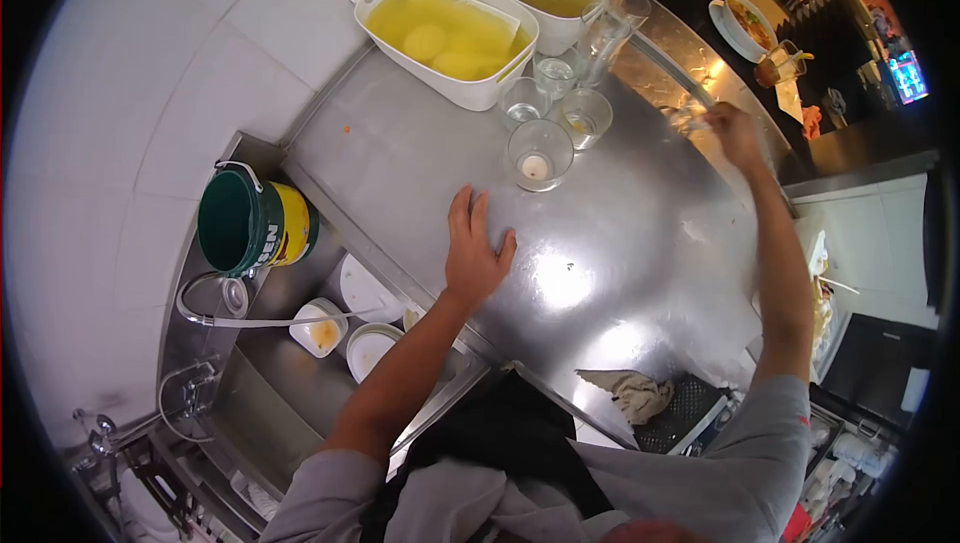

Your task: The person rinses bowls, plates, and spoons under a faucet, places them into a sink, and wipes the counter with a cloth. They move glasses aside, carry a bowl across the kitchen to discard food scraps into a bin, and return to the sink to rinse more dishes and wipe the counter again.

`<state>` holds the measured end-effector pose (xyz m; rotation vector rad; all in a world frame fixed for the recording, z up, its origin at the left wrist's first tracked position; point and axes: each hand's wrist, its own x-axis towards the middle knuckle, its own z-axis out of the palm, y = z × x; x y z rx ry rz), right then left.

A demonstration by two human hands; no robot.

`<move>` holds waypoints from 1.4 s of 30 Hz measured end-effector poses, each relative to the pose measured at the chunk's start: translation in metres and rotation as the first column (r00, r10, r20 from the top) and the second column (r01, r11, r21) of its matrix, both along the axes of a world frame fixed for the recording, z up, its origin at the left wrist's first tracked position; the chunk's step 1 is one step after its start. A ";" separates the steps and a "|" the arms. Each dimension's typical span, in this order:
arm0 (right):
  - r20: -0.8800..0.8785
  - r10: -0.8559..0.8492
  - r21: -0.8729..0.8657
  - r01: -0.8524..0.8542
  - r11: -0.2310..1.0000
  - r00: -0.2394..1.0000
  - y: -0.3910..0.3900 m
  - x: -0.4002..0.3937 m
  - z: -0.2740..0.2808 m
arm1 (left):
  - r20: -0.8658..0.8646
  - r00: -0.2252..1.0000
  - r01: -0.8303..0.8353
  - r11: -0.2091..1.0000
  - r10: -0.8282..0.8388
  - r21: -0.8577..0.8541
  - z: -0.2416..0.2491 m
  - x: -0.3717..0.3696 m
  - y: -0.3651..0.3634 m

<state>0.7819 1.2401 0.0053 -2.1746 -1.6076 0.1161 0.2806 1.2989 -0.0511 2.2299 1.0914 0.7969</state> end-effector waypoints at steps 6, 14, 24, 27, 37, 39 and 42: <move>-0.061 0.085 -0.076 -0.089 0.993 0.995 0.050 -0.112 -0.009 | -0.040 0.999 0.012 0.997 -0.009 0.078 -0.007 -0.003 0.000; -0.273 0.084 0.019 -0.082 0.996 0.958 0.046 -0.118 0.040 | -0.082 0.996 0.037 0.997 -0.031 0.073 -0.001 0.002 -0.003; 0.048 -0.739 -0.004 0.740 0.672 0.672 -0.012 0.144 -0.024 | -0.224 0.973 0.069 0.995 -0.050 0.077 0.003 0.020 0.001; 0.196 -0.737 0.007 0.750 0.661 0.647 -0.015 0.175 -0.036 | -0.283 0.958 0.069 0.995 -0.045 0.076 -0.003 0.022 0.004; 0.049 -0.676 0.262 0.643 0.719 0.735 0.038 0.186 -0.031 | -0.272 0.960 0.077 0.996 -0.062 0.045 -0.010 0.024 0.008; -0.052 -0.812 0.306 0.784 0.541 0.581 0.046 0.196 -0.034 | -0.289 0.955 0.089 0.995 -0.069 0.055 -0.007 0.027 0.008; -0.173 -0.885 0.534 0.796 0.285 0.432 0.053 0.213 -0.033 | -0.293 0.954 0.085 0.996 -0.070 0.041 -0.008 0.026 0.008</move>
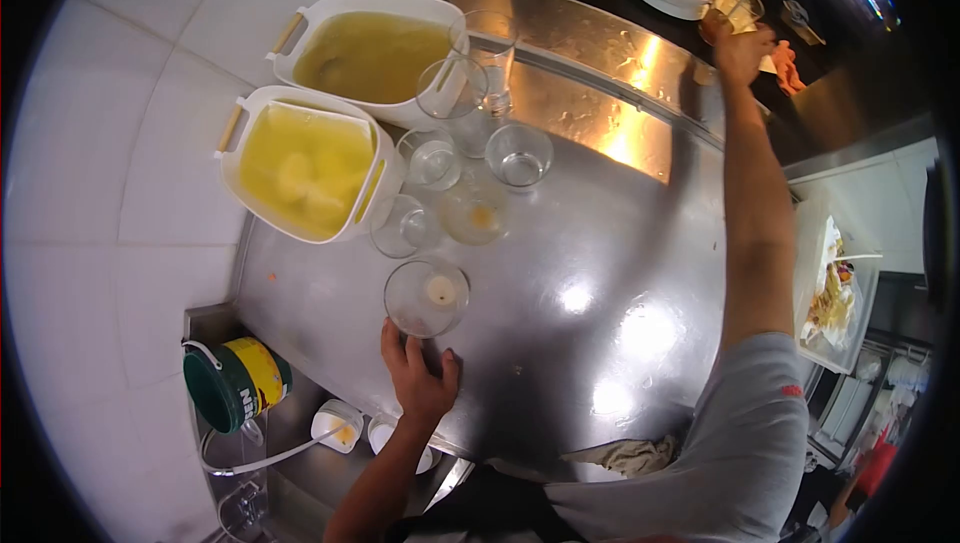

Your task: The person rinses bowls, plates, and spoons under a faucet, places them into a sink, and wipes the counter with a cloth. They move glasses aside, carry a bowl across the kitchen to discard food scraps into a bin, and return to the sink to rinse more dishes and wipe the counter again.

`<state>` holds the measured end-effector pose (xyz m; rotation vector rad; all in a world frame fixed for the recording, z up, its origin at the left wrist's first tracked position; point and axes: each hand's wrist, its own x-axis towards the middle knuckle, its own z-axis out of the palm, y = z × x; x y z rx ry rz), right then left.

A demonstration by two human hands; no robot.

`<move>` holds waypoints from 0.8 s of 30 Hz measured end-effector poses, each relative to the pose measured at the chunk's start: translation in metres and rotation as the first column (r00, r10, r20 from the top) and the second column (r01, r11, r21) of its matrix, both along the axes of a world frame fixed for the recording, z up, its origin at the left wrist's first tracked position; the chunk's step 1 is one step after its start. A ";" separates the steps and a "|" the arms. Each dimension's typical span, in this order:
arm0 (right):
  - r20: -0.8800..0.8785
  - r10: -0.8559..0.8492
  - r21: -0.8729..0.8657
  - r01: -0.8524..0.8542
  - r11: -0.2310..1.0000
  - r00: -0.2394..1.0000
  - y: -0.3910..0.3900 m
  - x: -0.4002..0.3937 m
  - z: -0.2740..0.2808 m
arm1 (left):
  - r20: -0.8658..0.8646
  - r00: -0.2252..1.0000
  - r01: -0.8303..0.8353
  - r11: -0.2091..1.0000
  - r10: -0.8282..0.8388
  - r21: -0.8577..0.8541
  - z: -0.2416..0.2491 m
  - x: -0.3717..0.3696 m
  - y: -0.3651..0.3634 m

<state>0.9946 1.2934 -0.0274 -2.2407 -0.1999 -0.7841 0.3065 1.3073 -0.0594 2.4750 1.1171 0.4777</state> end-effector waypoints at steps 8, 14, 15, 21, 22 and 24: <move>-0.163 0.216 -0.448 -0.267 0.853 0.963 -0.025 0.056 0.034 | -0.033 0.999 0.021 0.999 -0.020 0.030 0.003 0.003 0.001; -0.146 0.305 -0.421 -0.339 0.841 0.941 -0.038 -0.006 0.053 | 0.001 1.000 0.009 0.998 -0.009 0.067 0.007 0.000 -0.002; -0.142 0.341 -0.415 -0.369 0.832 0.929 -0.040 -0.023 0.064 | 0.001 1.000 0.006 0.997 -0.006 0.072 0.009 0.000 -0.002; -0.369 0.572 -0.382 -0.680 0.625 0.733 -0.070 -0.146 0.093 | 0.178 0.984 -0.013 1.000 0.013 0.001 0.004 -0.011 -0.008; -0.288 0.642 -0.388 -0.699 0.601 0.711 -0.076 -0.173 0.095 | 0.208 0.978 -0.018 1.000 0.017 0.001 0.001 -0.014 -0.009; -0.426 0.631 -0.300 -0.759 0.577 0.648 -0.091 -0.218 0.093 | 0.291 0.956 -0.048 0.999 0.047 -0.002 -0.002 -0.018 -0.007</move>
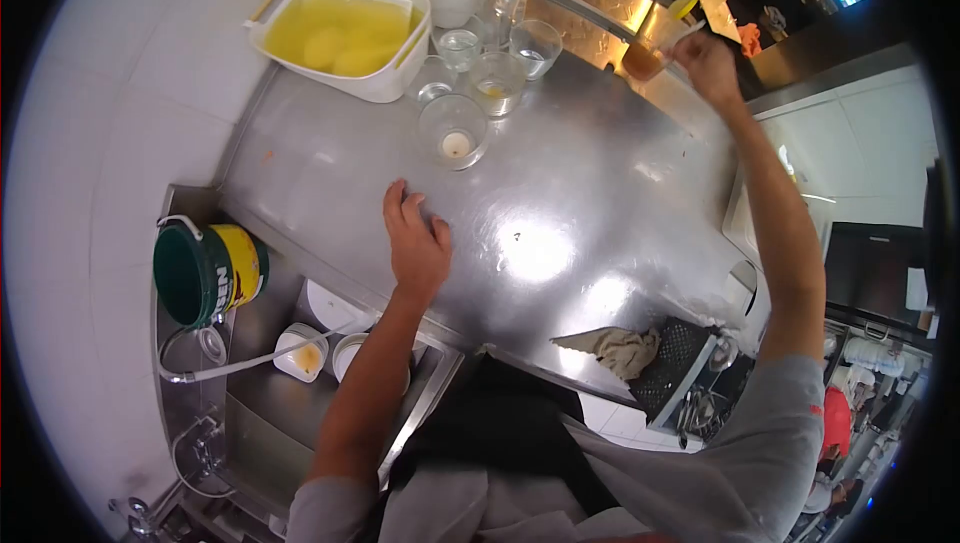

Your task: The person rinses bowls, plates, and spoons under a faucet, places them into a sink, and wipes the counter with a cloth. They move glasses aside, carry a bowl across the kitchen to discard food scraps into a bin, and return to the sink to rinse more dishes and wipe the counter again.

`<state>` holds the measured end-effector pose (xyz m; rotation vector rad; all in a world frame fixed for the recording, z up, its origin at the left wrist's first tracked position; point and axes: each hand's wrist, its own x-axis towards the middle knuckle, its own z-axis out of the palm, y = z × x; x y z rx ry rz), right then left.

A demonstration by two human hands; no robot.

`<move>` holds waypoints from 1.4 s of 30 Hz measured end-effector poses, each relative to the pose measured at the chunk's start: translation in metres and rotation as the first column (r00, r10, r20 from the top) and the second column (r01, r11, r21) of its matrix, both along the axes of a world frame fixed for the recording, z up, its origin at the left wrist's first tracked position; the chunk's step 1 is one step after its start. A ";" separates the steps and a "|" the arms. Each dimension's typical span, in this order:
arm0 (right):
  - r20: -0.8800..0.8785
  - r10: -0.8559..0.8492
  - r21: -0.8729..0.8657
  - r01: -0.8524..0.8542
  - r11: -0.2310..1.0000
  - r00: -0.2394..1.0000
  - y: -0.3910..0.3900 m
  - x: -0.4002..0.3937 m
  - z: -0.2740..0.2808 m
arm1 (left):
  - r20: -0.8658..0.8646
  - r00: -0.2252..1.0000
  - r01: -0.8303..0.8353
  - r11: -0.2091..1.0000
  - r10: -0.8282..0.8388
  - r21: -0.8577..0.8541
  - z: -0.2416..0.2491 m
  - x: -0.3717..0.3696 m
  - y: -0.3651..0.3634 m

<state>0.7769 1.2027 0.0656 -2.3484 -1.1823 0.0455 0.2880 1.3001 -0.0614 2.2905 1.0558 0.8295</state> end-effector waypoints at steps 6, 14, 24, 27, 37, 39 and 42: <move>-0.189 0.080 0.074 -0.067 0.995 0.979 -0.042 -0.155 -0.005 | 0.318 0.947 0.090 0.989 -0.049 -0.115 -0.018 -0.032 -0.008; -0.151 0.137 -0.095 -0.153 0.984 0.979 -0.078 -0.241 -0.003 | 0.441 0.849 0.391 0.907 -0.291 -0.156 0.053 0.082 -0.084; -0.205 0.105 0.464 0.002 0.886 0.973 -0.064 -0.215 0.058 | 0.514 0.851 0.348 0.850 -0.110 -0.395 0.047 0.171 -0.085; -0.327 0.253 0.546 -0.036 0.837 0.911 -0.045 -0.184 0.115 | 0.519 0.839 0.374 0.866 -0.164 -0.330 0.040 0.170 -0.077; -0.060 0.337 0.004 -0.337 0.941 0.940 -0.059 -0.113 0.046 | 0.553 0.765 0.579 0.729 -0.331 -0.365 0.033 0.184 -0.053; -0.047 0.386 -0.021 -0.387 0.922 0.921 -0.074 -0.091 0.049 | 0.536 0.784 0.553 0.745 -0.314 -0.372 0.037 0.181 -0.053; -0.289 0.352 0.010 -0.365 0.931 0.890 -0.078 -0.131 0.071 | 0.506 0.796 0.558 0.727 -0.332 -0.399 0.054 0.178 -0.067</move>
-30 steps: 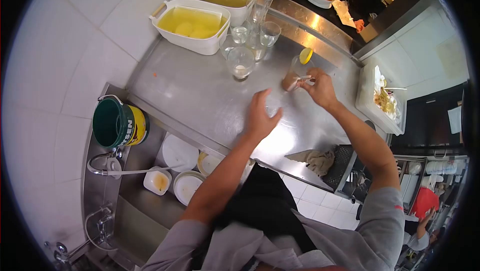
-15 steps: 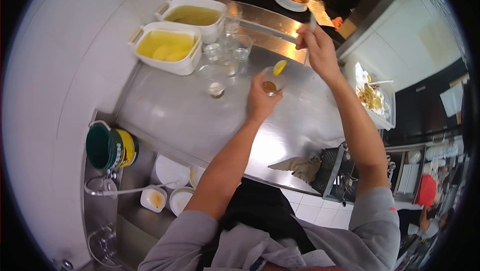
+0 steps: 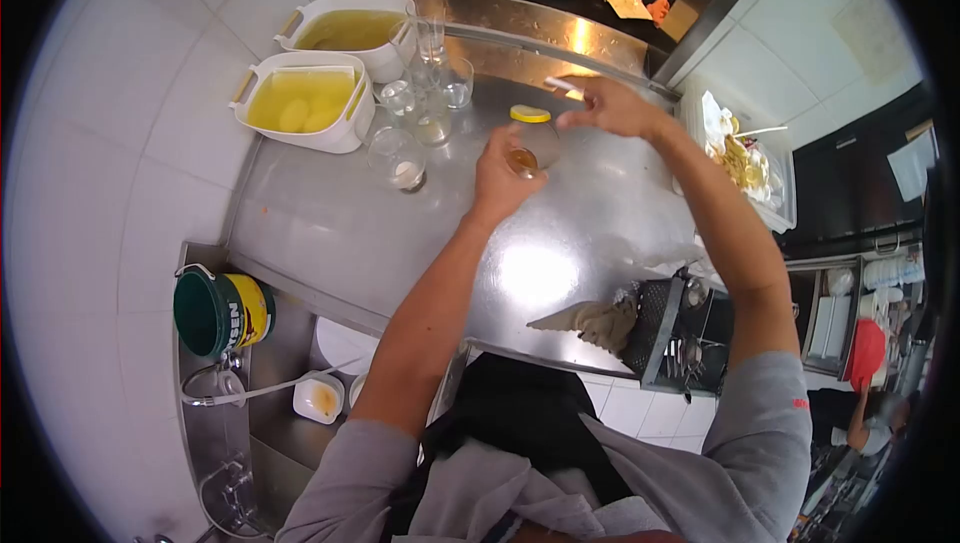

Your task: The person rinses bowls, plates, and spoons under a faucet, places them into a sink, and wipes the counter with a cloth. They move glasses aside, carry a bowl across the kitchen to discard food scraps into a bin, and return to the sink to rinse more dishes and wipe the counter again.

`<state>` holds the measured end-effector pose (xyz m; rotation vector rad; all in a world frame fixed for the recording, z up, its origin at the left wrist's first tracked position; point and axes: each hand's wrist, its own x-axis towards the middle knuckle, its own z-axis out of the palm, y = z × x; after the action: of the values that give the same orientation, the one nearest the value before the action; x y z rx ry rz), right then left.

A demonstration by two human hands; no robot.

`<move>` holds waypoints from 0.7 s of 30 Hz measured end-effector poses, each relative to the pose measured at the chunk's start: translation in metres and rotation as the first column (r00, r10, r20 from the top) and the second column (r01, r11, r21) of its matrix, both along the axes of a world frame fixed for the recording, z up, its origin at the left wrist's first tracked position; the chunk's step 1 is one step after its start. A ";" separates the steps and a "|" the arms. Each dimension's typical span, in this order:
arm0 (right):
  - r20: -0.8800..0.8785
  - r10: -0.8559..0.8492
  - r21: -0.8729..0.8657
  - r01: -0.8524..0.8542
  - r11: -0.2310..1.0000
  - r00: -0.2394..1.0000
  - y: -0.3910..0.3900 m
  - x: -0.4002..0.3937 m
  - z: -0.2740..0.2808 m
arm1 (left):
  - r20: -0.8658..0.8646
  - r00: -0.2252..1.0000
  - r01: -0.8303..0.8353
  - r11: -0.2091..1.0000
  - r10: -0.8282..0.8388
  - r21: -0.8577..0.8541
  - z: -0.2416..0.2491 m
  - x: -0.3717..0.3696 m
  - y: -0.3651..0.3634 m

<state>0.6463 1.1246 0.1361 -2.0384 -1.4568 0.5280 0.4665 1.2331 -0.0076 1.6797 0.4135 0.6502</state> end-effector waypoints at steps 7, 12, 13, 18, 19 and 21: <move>0.171 -0.042 -0.002 0.043 0.999 0.984 -0.001 0.006 -0.027 | 0.010 0.999 0.033 0.999 -0.033 0.011 -0.011 0.017 -0.011; 0.733 -0.152 0.115 0.099 0.988 0.663 -0.099 0.132 -0.051 | 0.044 0.998 -0.048 0.994 0.044 0.096 -0.011 0.009 -0.009; 0.675 -0.243 0.085 0.254 0.964 0.696 -0.124 0.152 -0.043 | 0.066 0.996 -0.063 0.996 0.058 0.067 -0.015 0.000 -0.012; 0.764 -0.245 -0.071 0.456 0.887 0.597 -0.142 0.132 -0.008 | -0.020 0.998 -0.067 0.997 0.067 0.029 0.016 -0.043 -0.007; 0.681 -0.179 -0.068 0.305 0.950 0.710 -0.117 0.113 -0.006 | -0.050 0.997 -0.065 0.998 0.065 0.012 0.016 -0.058 -0.012; 0.277 -0.002 -0.197 0.059 0.979 0.961 -0.063 0.082 -0.035 | -0.023 0.994 -0.108 0.994 0.108 0.009 0.017 -0.084 -0.017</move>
<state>0.7283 1.0616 0.1007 -2.3703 -1.5809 0.4054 0.3828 1.2159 0.0096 1.6825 0.5218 0.7129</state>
